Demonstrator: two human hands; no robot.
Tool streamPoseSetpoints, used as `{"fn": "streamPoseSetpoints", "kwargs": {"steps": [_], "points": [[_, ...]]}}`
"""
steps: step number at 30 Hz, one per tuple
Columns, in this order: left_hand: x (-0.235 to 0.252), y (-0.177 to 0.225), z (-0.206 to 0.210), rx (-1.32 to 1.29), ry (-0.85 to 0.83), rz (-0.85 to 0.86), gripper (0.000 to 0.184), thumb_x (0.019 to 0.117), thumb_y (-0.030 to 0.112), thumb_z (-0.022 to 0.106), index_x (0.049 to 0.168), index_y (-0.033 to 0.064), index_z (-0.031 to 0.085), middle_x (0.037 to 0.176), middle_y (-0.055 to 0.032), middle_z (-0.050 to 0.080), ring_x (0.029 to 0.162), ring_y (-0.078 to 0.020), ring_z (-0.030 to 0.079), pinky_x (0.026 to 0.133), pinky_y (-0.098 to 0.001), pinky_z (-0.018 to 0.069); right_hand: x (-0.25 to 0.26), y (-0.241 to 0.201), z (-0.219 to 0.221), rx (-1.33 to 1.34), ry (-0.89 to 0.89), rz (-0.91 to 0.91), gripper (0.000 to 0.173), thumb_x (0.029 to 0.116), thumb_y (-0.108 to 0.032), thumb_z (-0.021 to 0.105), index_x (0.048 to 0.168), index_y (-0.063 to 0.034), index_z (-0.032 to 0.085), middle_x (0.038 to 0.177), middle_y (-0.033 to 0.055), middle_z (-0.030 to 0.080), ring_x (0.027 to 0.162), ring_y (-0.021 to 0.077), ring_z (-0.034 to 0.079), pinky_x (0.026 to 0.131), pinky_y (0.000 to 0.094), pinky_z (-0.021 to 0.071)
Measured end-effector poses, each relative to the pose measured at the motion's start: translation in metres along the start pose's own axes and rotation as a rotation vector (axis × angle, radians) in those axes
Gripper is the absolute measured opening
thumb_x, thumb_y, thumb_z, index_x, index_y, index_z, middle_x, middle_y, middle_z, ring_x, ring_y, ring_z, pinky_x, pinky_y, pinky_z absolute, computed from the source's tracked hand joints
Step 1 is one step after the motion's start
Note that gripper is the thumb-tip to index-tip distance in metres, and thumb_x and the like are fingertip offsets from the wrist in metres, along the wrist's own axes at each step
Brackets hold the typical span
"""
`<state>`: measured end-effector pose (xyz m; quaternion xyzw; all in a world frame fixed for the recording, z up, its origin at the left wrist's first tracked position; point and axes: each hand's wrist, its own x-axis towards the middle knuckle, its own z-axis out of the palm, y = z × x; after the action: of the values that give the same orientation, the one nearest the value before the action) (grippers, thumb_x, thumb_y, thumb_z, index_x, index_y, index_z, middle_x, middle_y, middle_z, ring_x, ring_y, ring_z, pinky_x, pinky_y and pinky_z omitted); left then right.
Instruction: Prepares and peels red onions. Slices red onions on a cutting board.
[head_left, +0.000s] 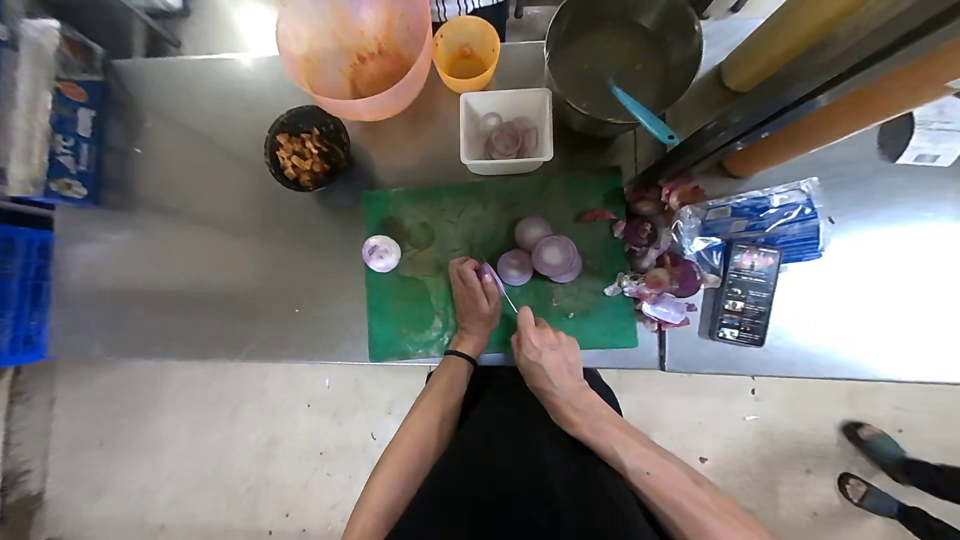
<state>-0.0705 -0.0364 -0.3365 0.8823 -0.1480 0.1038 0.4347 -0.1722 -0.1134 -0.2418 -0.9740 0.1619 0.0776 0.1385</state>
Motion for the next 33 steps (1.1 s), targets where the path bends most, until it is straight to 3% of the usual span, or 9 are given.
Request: {"fn": "streamPoseSetpoints", "kwargs": {"steps": [21, 25, 30, 33], "points": [[0.001, -0.004, -0.001, -0.053, -0.023, -0.058, 0.035, 0.1039, 0.021, 0.031, 0.105, -0.0050, 0.054, 0.107, -0.0198, 0.055, 0.102, -0.0260, 0.058, 0.093, -0.0318, 0.0500, 0.016, 0.001, 0.012, 0.083, 0.019, -0.064, 0.012, 0.0944, -0.011, 0.066, 0.102, -0.0018, 0.065, 0.069, 0.0139, 0.064, 0.057, 0.0330, 0.067, 0.047, 0.0444, 0.0526], [0.009, 0.001, -0.003, -0.051, -0.056, -0.165, 0.037, 0.1030, 0.019, 0.032, 0.108, -0.0073, 0.057, 0.109, -0.0226, 0.057, 0.104, -0.0302, 0.059, 0.095, -0.0370, 0.0500, 0.026, -0.004, 0.010, 0.106, -0.018, -0.046, 0.013, 0.0962, -0.010, 0.065, 0.105, -0.0009, 0.065, 0.074, 0.0168, 0.066, 0.061, 0.0360, 0.068, 0.050, 0.0476, 0.0537], [0.022, 0.005, -0.004, -0.011, -0.060, -0.230, 0.036, 0.1042, 0.017, 0.030, 0.107, -0.0053, 0.059, 0.101, -0.0195, 0.059, 0.096, -0.0286, 0.062, 0.089, -0.0389, 0.0523, 0.039, -0.011, 0.001, 0.086, -0.101, -0.008, 0.017, 0.1002, -0.015, 0.061, 0.111, -0.0016, 0.065, 0.077, 0.0171, 0.069, 0.069, 0.0368, 0.071, 0.056, 0.0491, 0.0554], [0.018, 0.009, -0.012, -0.029, -0.130, -0.229, 0.039, 0.1064, 0.020, 0.030, 0.111, -0.0064, 0.058, 0.107, -0.0217, 0.059, 0.101, -0.0307, 0.062, 0.093, -0.0418, 0.0519, 0.034, -0.018, -0.014, 0.053, -0.155, 0.034, 0.018, 0.1013, -0.015, 0.059, 0.113, -0.0031, 0.063, 0.078, 0.0167, 0.069, 0.070, 0.0368, 0.072, 0.056, 0.0491, 0.0556]]}}
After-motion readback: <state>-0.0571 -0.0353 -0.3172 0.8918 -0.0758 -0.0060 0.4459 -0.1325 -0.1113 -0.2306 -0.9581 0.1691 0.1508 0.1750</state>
